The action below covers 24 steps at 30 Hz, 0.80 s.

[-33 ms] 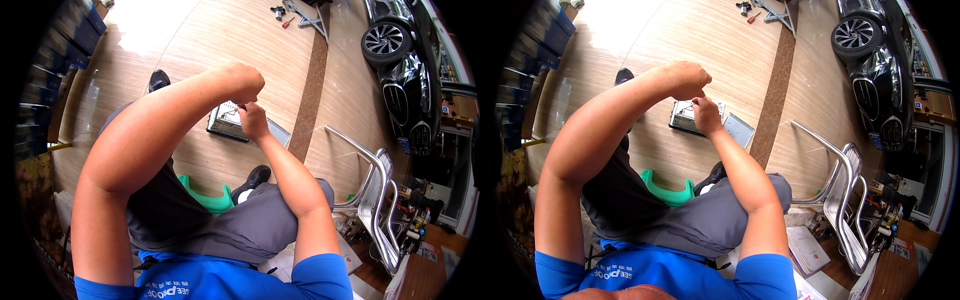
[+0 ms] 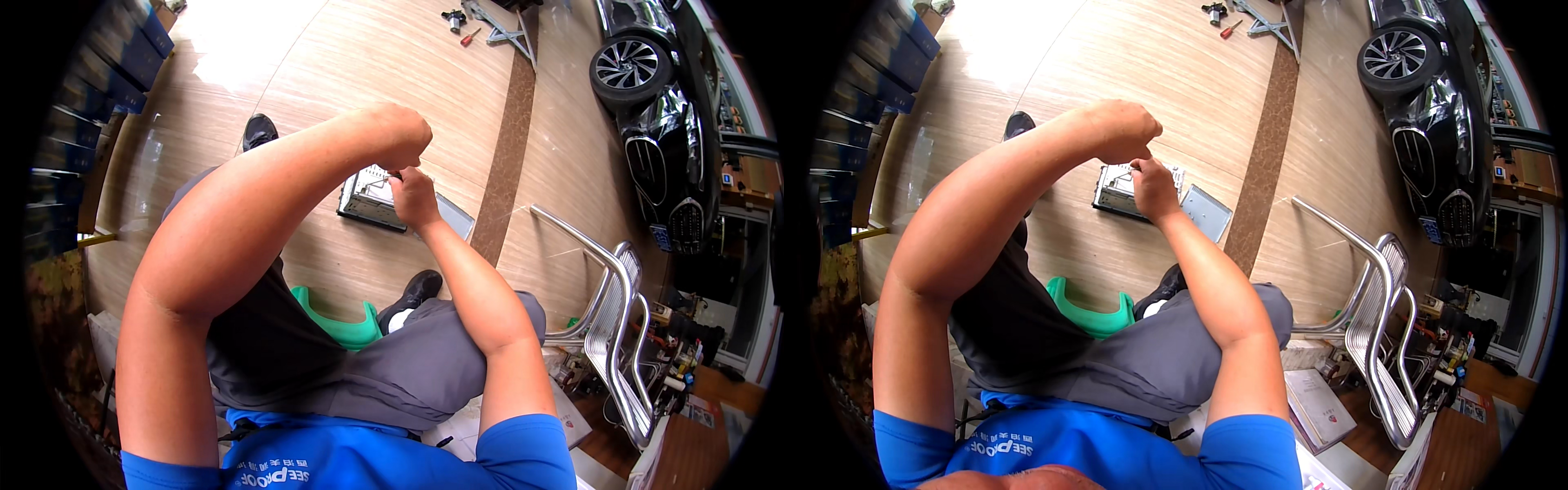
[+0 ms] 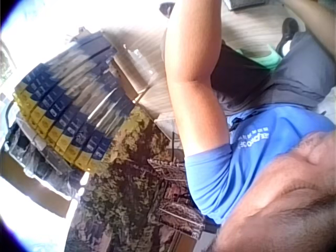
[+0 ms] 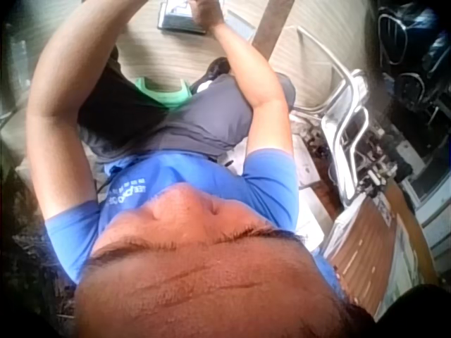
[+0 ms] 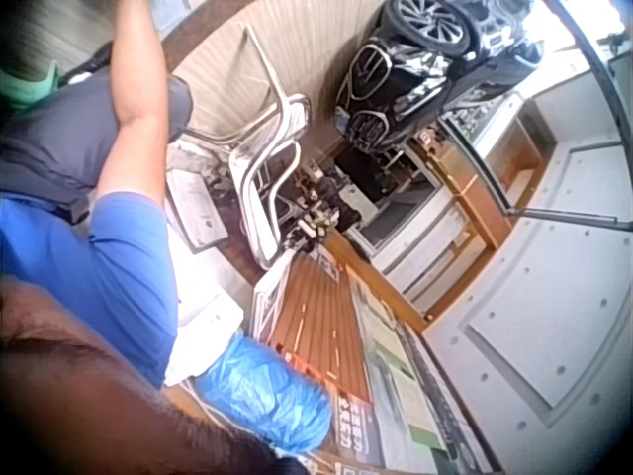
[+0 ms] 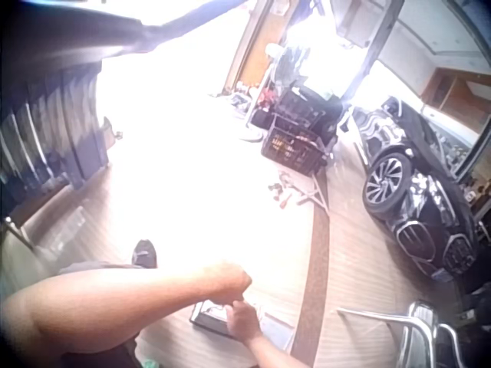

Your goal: The person unscrews and removes a small metal panel from a car radio unit while sitting on the floor. They use a screwdriver to remove multiple screws and then lift the plate away.

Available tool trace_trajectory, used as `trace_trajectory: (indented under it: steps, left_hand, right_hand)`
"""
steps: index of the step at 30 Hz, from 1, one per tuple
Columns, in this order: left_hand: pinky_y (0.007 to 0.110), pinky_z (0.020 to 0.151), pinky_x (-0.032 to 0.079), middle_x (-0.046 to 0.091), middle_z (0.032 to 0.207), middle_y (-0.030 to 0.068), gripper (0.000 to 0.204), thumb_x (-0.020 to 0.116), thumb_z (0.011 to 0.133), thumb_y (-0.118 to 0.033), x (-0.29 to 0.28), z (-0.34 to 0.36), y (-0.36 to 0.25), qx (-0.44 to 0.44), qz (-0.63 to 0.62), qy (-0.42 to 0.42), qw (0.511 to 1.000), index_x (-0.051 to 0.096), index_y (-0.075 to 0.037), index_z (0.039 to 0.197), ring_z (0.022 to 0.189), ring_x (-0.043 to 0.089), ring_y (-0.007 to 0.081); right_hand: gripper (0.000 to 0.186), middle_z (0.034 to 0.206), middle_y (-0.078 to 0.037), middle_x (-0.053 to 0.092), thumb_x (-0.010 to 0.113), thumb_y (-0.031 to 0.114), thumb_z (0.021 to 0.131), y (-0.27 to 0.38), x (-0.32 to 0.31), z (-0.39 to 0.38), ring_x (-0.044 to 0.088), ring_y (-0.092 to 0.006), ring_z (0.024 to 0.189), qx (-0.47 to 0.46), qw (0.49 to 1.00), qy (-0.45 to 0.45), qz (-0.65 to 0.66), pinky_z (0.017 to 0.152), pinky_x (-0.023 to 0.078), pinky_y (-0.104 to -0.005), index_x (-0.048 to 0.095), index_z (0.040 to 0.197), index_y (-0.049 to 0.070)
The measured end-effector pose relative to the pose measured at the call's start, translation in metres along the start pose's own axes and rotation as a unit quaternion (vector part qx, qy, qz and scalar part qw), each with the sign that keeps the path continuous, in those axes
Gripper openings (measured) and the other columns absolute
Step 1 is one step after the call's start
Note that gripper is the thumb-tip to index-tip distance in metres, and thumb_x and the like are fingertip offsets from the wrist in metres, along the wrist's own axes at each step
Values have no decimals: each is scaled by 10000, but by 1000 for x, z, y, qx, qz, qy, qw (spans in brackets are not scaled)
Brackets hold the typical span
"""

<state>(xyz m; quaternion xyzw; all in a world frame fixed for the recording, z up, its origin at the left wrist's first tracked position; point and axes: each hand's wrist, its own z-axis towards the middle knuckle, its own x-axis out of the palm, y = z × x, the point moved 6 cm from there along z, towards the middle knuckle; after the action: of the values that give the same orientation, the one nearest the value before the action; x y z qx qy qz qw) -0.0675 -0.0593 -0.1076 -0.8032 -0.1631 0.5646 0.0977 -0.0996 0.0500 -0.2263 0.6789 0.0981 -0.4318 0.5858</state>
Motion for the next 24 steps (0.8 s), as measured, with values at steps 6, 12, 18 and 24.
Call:
trace_trajectory:
  steps: [6, 12, 18, 24]
  left_hand:
    - [424, 773, 549, 730, 933, 185, 252, 747, 866, -271, 1, 2, -1, 6, 2, 6, 1000, 767, -25, 918, 905, 707, 333]
    - [420, 779, 549, 731, 934, 182, 252, 737, 878, -272, 4, 5, 1, 3, -3, 7, 1000, 767, -25, 919, 909, 707, 332]
    - [424, 784, 549, 733, 943, 180, 254, 735, 880, -276, 4, 5, 1, 4, 0, 6, 1000, 767, -28, 922, 919, 706, 334]
    - [430, 777, 549, 730, 934, 184, 250, 733, 880, -270, 4, 2, 4, -2, -6, 1, 1000, 764, -25, 919, 908, 703, 343]
  right_hand:
    - [93, 937, -220, 660, 616, 34, 875, 0, 0, -1, 641, -398, 908, -18, 1000, 10, -12, 806, 513, -450, 632, 956, -10]
    - [77, 945, -222, 641, 611, 30, 889, 3, 2, -3, 633, -408, 904, -55, 998, 18, -19, 790, 513, -458, 606, 961, 1]
    - [75, 956, -219, 637, 601, 25, 895, 3, 3, -3, 627, -401, 922, -53, 998, 28, -22, 797, 513, -458, 596, 967, 5]
    - [98, 968, -219, 633, 590, 17, 896, 8, 1, -4, 619, -401, 935, -60, 997, 35, -23, 806, 509, -458, 586, 993, 8]
